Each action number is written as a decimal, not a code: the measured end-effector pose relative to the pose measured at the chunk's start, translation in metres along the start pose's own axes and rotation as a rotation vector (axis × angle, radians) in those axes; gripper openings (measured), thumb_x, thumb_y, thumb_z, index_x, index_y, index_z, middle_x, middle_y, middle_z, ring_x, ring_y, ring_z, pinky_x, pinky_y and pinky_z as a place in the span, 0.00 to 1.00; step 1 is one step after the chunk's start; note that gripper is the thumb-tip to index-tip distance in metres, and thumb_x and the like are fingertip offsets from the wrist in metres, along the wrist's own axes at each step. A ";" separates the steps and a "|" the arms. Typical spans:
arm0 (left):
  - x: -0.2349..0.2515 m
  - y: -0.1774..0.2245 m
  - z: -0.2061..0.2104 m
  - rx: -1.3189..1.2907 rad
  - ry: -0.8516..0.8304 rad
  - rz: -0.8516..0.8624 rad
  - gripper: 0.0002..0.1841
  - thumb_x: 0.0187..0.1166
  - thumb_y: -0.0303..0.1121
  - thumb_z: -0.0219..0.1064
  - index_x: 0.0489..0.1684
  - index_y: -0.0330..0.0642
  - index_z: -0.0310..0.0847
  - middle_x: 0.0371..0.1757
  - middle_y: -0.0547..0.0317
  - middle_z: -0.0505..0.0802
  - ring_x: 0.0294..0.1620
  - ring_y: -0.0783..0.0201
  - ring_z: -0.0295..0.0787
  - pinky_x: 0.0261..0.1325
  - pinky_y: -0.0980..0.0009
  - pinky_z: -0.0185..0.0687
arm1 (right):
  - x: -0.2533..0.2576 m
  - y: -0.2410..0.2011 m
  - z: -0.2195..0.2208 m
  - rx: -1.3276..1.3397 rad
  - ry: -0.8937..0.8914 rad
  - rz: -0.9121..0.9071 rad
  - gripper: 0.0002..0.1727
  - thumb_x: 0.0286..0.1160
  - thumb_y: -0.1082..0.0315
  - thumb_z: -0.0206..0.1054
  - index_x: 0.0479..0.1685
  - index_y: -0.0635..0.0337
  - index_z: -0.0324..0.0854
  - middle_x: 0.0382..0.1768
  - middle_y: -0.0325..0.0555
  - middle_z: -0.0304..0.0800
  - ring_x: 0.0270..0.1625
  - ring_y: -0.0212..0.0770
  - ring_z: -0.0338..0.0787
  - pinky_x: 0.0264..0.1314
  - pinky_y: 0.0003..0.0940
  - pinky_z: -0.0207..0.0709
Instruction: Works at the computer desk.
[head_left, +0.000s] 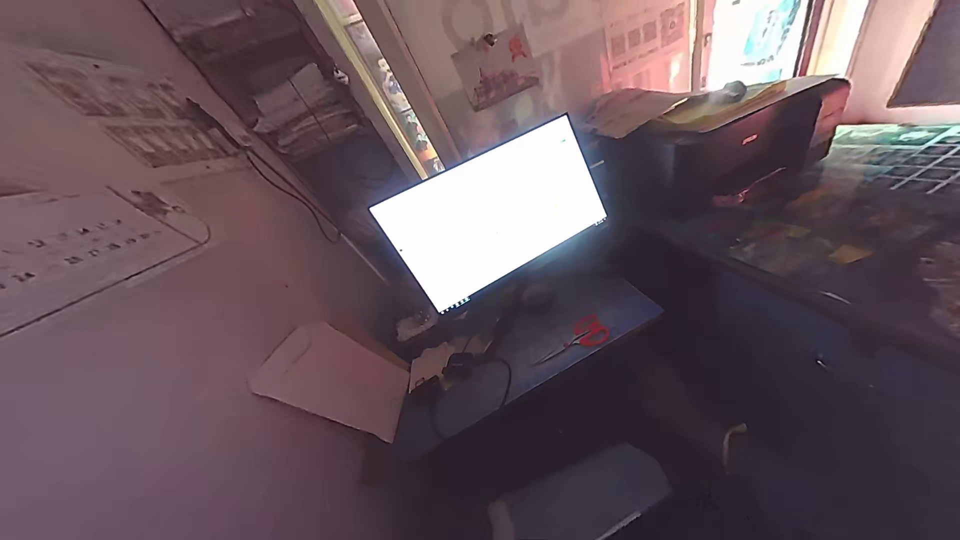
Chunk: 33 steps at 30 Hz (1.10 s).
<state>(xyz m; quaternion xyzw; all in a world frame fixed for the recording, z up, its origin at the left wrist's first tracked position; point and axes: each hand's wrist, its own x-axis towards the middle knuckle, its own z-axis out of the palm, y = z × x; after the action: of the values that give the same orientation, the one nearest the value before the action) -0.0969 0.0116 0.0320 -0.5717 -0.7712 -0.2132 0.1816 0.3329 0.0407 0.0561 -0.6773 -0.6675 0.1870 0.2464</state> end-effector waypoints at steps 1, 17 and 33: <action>0.000 -0.004 0.014 0.038 0.045 0.004 0.41 0.68 0.58 0.64 0.82 0.44 0.70 0.76 0.50 0.84 0.80 0.50 0.76 0.78 0.43 0.73 | 0.003 0.007 0.006 -0.011 0.030 -0.014 0.32 0.87 0.50 0.56 0.91 0.45 0.64 0.90 0.51 0.63 0.89 0.56 0.67 0.89 0.55 0.62; -0.021 0.010 0.013 -0.101 -0.315 -0.161 0.28 0.89 0.48 0.50 0.72 0.31 0.77 0.72 0.38 0.85 0.75 0.46 0.82 0.79 0.51 0.75 | 0.005 0.025 0.019 -0.167 0.019 -0.034 0.28 0.88 0.48 0.54 0.82 0.48 0.76 0.86 0.53 0.68 0.87 0.54 0.69 0.87 0.51 0.66; -0.028 0.017 0.008 0.041 -0.226 -0.049 0.26 0.88 0.46 0.53 0.68 0.31 0.82 0.68 0.36 0.88 0.73 0.42 0.84 0.75 0.44 0.77 | -0.007 0.023 0.016 -0.142 0.029 -0.062 0.31 0.88 0.48 0.55 0.83 0.56 0.73 0.86 0.60 0.68 0.89 0.59 0.66 0.90 0.54 0.60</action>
<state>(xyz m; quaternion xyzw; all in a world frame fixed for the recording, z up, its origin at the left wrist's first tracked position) -0.0734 -0.0023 0.0125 -0.5693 -0.8046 -0.1359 0.0999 0.3423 0.0357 0.0292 -0.6747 -0.6962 0.1213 0.2130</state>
